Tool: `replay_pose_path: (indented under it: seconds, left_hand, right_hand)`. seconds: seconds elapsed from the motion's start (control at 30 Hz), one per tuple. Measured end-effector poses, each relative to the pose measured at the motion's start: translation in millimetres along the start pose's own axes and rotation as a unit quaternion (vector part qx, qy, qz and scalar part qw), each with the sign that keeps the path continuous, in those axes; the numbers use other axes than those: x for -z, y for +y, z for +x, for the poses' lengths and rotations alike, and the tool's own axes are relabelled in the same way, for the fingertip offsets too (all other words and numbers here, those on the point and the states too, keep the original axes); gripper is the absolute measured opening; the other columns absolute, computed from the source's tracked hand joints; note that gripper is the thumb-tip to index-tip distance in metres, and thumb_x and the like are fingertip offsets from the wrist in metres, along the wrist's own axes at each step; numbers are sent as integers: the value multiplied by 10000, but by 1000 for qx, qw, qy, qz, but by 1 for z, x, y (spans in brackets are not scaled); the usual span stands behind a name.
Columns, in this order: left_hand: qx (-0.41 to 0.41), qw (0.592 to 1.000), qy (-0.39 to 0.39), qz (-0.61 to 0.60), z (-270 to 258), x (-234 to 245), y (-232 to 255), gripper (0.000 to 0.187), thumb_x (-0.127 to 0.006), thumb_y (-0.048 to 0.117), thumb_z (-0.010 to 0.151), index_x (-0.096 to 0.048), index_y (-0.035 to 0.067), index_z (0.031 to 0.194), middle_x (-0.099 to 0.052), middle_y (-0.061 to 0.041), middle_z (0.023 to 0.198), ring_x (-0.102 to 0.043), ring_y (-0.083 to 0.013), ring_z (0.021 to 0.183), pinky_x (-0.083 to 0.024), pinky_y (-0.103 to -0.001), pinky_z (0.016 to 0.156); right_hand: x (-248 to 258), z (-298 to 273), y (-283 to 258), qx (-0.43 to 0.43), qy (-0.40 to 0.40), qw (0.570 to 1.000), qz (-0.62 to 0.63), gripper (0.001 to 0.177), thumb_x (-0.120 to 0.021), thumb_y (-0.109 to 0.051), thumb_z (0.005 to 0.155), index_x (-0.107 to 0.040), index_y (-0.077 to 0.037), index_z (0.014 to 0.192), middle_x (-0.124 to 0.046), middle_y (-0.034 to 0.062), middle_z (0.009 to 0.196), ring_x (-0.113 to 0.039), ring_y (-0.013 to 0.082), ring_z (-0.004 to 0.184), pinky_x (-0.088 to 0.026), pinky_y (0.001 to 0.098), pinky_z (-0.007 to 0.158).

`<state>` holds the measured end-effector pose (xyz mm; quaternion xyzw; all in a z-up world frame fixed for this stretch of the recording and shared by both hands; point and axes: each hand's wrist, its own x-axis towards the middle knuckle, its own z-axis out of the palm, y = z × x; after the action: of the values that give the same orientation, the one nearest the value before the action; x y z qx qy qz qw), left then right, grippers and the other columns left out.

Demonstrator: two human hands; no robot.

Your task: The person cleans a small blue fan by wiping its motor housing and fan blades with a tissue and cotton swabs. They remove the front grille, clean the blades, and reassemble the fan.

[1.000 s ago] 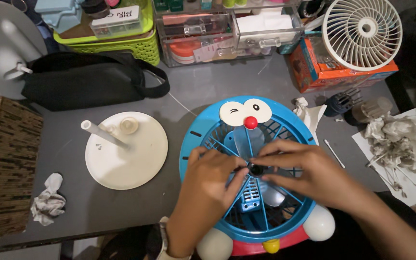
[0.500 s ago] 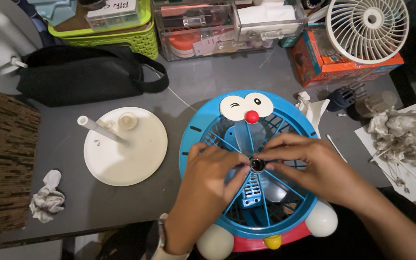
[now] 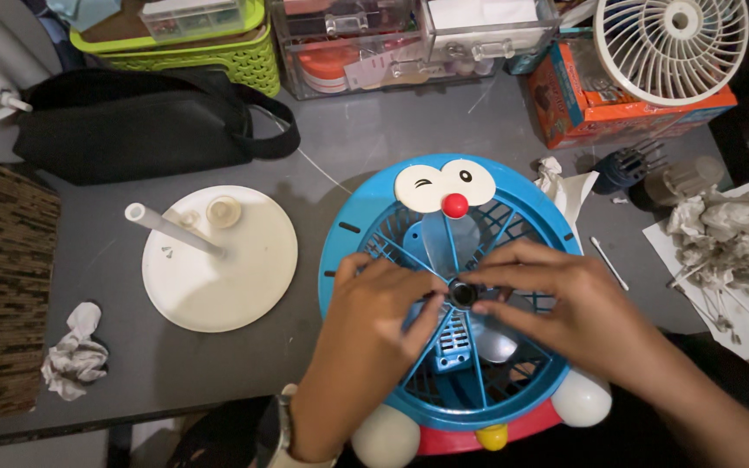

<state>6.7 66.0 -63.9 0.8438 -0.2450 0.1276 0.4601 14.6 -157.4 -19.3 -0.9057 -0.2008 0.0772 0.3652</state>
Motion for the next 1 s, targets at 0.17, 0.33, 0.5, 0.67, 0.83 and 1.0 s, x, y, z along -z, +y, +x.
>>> replay_pose_path:
  seconds: [0.17, 0.33, 0.5, 0.67, 0.83, 1.0]
  left_hand:
    - [10, 1000, 2, -9, 0, 1, 0, 103, -776, 110, 822, -740, 88, 916, -719, -59, 824, -664, -244, 779, -429, -409, 908]
    - [9, 1000, -13, -7, 1, 1, 2, 162, -787, 117, 794, -744, 83, 945, -729, -71, 852, -674, -253, 810, -412, -427, 927]
    - [23, 998, -61, 26, 0, 1, 3, 231, -748, 117, 812, -741, 96, 1042, -715, -92, 859, -674, -273, 875, -400, -447, 927]
    - [46, 994, -91, 41, -4, -5, 1, 213, -749, 171, 858, -715, 72, 1044, -711, -73, 870, -666, -252, 877, -397, -467, 939]
    - [2, 997, -48, 59, -13, -14, -6, 243, -756, 191, 879, -698, 77, 1086, -691, -45, 914, -657, -222, 891, -425, -444, 929]
    - [-3, 997, -65, 46, -19, -17, -14, 266, -742, 159, 869, -712, 71, 1118, -699, -41, 938, -656, -214, 888, -435, -441, 899]
  right_hand:
    - [-2, 0, 3, -45, -8, 999, 19, 361, -816, -104, 739, -787, -87, 1098, -755, 23, 1021, -728, 162, 857, -600, 296, 739]
    - [-6, -3, 1, -30, 15, 999, -14, 390, -827, -96, 694, -771, -72, 1080, -747, 50, 966, -723, 179, 837, -607, 314, 719]
    - [-15, -8, -2, 9, 49, 998, -43, 399, -830, -118, 707, -758, -68, 1097, -732, 65, 1002, -745, 219, 906, -591, 335, 767]
    - [-13, -11, 11, -17, 12, 1000, -6, 420, -834, -177, 776, -765, -114, 1185, -734, 23, 1095, -727, 185, 984, -589, 308, 820]
    - [-18, -16, 19, -29, 8, 999, -21, 432, -868, -219, 773, -742, -107, 1171, -710, 27, 1129, -729, 172, 1038, -580, 298, 811]
    - [-5, -24, 30, -52, 39, 997, 47, 439, -876, -135, 739, -741, -84, 1153, -668, 45, 1198, -679, 148, 1011, -558, 312, 848]
